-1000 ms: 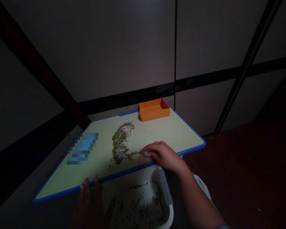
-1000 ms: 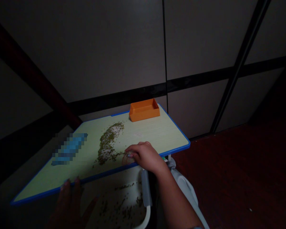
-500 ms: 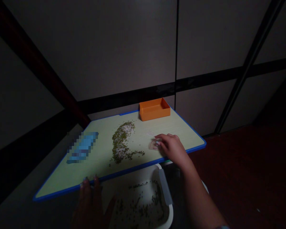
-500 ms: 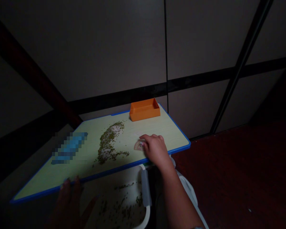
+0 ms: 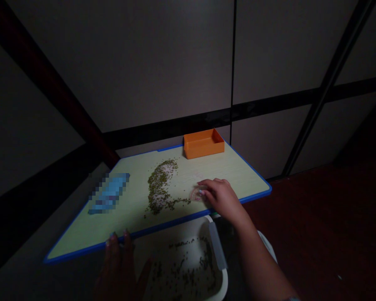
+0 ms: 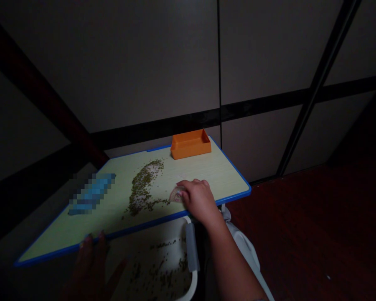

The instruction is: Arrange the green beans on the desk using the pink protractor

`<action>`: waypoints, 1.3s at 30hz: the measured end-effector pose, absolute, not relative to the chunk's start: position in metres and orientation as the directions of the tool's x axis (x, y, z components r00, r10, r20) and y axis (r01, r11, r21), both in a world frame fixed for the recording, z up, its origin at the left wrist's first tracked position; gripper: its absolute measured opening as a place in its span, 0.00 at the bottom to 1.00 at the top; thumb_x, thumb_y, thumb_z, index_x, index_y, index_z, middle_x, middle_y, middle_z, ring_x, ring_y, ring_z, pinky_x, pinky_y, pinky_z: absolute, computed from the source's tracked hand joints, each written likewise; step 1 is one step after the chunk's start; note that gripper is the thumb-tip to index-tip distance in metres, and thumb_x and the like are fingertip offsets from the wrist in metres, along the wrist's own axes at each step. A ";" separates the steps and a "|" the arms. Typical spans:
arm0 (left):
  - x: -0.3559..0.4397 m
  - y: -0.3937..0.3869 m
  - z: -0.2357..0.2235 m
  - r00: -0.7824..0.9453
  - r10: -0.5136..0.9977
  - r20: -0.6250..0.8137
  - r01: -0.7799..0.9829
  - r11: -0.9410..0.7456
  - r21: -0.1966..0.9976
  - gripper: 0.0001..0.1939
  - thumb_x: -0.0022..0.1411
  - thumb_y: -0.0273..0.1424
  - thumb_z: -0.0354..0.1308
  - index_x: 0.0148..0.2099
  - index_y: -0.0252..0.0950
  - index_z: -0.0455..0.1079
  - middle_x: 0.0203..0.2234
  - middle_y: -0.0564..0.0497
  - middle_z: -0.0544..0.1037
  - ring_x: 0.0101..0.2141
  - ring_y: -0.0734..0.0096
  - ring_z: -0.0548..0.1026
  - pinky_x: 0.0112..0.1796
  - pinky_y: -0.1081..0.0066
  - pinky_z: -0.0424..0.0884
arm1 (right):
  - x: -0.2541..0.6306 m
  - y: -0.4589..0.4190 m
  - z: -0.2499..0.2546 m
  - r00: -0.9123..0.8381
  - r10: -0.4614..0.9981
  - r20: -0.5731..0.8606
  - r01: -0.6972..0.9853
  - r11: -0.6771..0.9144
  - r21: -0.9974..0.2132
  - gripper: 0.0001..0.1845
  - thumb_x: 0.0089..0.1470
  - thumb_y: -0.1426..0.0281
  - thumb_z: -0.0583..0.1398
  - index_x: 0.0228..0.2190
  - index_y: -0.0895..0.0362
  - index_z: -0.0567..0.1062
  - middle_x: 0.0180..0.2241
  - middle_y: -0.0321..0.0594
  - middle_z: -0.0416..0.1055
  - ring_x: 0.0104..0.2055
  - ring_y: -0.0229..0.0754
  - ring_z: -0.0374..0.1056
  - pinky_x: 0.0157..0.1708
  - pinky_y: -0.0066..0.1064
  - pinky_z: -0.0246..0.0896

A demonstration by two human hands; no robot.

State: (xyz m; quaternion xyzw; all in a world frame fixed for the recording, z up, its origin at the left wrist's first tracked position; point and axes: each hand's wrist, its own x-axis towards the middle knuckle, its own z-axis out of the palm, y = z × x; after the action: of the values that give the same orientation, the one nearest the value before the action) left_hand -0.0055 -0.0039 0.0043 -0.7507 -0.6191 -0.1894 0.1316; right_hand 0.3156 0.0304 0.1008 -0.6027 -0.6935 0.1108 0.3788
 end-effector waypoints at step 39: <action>0.000 -0.004 0.010 0.131 0.896 0.424 0.982 -0.176 0.068 0.41 0.60 0.47 0.42 0.68 0.32 0.37 0.68 0.33 0.38 0.67 0.40 0.42 0.57 0.42 0.58 | 0.327 0.030 0.098 -0.004 0.934 0.357 0.769 0.231 -0.596 0.14 0.55 0.72 0.58 0.44 0.52 0.76 0.37 0.39 0.78 0.39 0.42 0.70 0.42 0.33 0.54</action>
State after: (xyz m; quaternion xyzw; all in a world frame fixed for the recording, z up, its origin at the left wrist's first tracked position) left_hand 0.0001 -0.0041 0.0101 -0.7432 -0.6319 -0.1881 0.1140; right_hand 0.3266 0.0300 0.0982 -0.6090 -0.6991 0.1159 0.3563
